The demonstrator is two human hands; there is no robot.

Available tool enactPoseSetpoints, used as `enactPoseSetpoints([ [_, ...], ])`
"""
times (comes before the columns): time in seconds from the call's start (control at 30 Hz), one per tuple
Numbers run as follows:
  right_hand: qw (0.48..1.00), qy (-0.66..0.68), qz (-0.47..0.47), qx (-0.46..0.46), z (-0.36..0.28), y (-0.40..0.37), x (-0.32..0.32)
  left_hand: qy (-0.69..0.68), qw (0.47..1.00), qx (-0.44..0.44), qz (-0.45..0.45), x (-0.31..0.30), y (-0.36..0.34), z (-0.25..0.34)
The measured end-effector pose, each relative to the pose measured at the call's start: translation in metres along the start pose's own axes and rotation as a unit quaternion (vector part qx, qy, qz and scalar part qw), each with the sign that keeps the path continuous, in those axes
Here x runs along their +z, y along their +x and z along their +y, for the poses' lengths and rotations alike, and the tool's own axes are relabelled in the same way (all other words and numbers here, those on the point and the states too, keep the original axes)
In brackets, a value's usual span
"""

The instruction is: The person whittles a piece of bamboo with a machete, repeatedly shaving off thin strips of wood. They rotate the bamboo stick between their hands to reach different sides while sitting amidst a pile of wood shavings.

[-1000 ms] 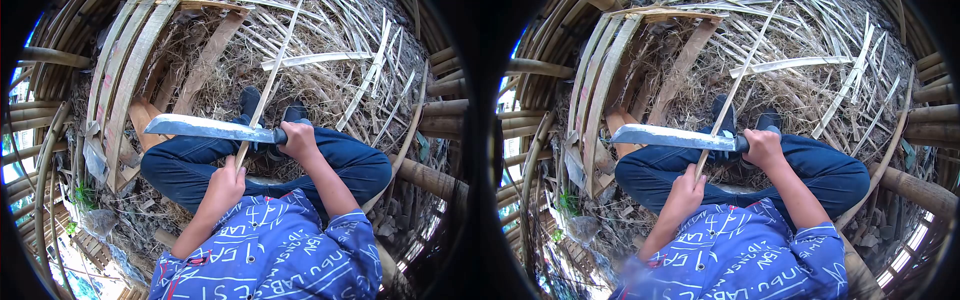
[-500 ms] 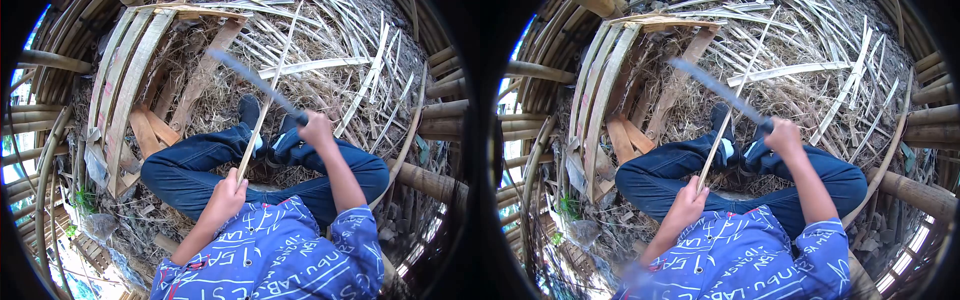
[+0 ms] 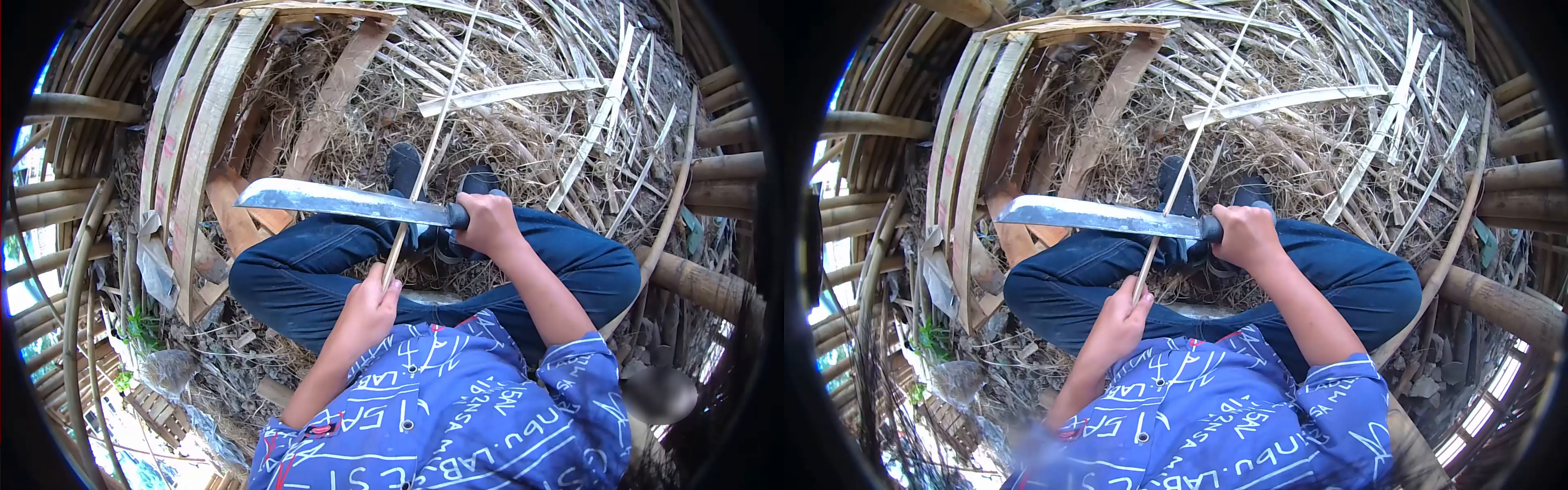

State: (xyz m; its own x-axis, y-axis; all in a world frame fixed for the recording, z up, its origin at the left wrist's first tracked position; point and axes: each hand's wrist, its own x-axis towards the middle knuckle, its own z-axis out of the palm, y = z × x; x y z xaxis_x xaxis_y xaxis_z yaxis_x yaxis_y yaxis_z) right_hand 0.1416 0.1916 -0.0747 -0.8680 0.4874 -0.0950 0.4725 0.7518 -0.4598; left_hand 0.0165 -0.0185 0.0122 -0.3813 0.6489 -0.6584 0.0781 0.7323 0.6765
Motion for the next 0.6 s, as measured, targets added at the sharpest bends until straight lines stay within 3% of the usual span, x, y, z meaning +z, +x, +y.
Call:
enactPoseSetpoints([
  [0.6, 0.999, -0.008, 0.038, -0.002, 0.014, 0.014, 0.003, 0.0, 1.0, 0.0, 0.012, -0.004, -0.003, 0.002],
])
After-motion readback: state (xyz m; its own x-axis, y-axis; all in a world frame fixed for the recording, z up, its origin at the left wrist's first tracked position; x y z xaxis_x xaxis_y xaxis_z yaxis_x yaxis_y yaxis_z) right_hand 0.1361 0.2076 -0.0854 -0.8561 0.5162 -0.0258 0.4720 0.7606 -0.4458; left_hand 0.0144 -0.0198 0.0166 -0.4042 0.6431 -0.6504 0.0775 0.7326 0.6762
